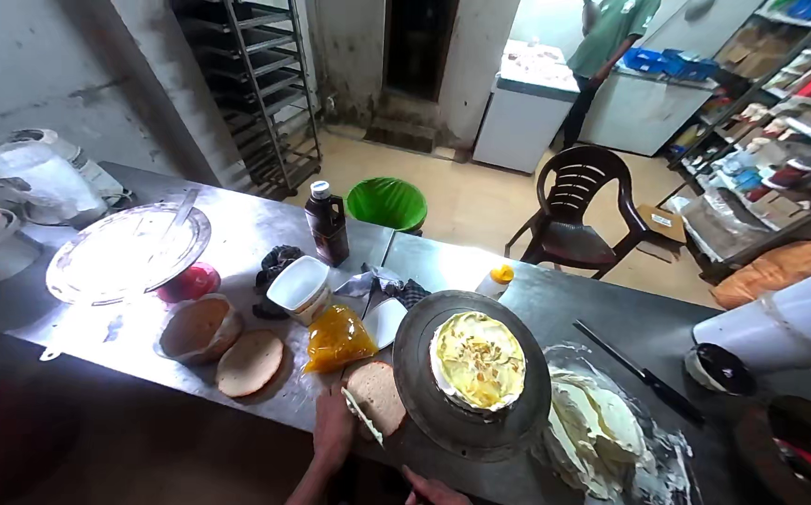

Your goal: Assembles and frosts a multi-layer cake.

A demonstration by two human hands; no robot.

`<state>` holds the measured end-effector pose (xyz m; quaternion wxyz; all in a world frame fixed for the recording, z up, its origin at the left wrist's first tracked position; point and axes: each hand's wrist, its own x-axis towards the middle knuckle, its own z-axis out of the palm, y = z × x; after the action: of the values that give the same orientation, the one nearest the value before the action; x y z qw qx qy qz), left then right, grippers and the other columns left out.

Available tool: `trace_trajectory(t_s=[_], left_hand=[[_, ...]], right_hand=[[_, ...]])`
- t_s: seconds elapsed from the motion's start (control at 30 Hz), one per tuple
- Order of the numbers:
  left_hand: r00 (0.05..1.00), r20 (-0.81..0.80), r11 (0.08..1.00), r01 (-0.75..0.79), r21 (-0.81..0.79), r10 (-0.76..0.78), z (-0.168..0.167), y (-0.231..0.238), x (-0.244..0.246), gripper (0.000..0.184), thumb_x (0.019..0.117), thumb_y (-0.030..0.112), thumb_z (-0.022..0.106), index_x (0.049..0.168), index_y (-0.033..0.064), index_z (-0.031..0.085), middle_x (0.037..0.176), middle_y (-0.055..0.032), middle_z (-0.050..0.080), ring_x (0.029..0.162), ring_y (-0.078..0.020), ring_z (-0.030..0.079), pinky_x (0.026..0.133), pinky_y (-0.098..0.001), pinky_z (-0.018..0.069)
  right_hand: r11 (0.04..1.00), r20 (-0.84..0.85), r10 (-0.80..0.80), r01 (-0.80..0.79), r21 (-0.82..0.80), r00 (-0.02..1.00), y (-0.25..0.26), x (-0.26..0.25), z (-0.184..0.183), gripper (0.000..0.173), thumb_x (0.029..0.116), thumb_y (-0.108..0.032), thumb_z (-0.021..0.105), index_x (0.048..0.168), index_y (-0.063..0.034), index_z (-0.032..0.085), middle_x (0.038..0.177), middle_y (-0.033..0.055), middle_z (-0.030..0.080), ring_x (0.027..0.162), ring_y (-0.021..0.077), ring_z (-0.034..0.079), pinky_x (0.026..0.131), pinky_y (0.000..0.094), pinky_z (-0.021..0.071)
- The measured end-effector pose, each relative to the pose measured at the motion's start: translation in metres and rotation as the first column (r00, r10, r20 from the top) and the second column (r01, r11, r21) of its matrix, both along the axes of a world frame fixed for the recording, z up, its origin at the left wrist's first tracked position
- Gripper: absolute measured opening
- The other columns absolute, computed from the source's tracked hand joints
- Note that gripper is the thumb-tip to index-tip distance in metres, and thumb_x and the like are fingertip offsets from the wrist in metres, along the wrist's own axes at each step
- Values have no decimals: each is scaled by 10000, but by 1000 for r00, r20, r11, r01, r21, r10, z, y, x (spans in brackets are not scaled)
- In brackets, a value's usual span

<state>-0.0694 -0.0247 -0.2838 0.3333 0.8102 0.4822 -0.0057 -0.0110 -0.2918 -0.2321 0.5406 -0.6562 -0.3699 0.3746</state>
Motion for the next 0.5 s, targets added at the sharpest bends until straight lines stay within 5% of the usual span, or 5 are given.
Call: trace_trajectory(t_s=[0.1,0.2,0.27,0.37,0.5], left_hand=[[992,106,993,-52,-106,64,0,6,-4,500,868,263,776,1252,-22,631,1240,-263,609,1206,-426,571,1057,-552,457],[900,343,938,-162,-308,268,-7,-6,-8,359,916,187,725,1190,-20,620,1070,-186,672,987,-300,672,894,-487,557],[690,436,748,-233,-621,577,-6,-24,-7,338,1004,124,615,1275,-62,537,1097,-226,666,965,-296,691,847,-470,592],[384,320,422,-218,-880,866,-9,-43,-3,416,1075,184,518,1429,-16,430,1201,-247,635,1002,-322,690,832,-507,596],[228,300,323,-72,-944,926,-11,-57,1,398,1116,282,380,1451,67,385,1127,-198,662,919,-299,702,752,-497,598]], right_hand=[[992,-114,-129,127,-28,985,6,-4,-32,395,1016,-65,550,1388,66,578,1148,127,719,1026,154,686,948,348,560],[975,-110,-222,218,-45,969,9,-5,-50,407,1006,-45,550,1396,71,568,1110,118,724,912,122,685,831,311,577],[965,-71,-260,256,-59,963,14,-8,-56,409,1002,-60,574,1395,56,581,1162,143,720,989,147,701,906,327,577],[953,138,-288,298,-59,948,33,-15,-59,423,976,-69,623,1395,-15,623,1279,175,690,1129,218,682,1034,388,537],[928,521,-228,345,-139,823,57,-21,-61,459,958,-114,633,1416,-139,639,1158,185,692,976,274,704,876,442,598]])
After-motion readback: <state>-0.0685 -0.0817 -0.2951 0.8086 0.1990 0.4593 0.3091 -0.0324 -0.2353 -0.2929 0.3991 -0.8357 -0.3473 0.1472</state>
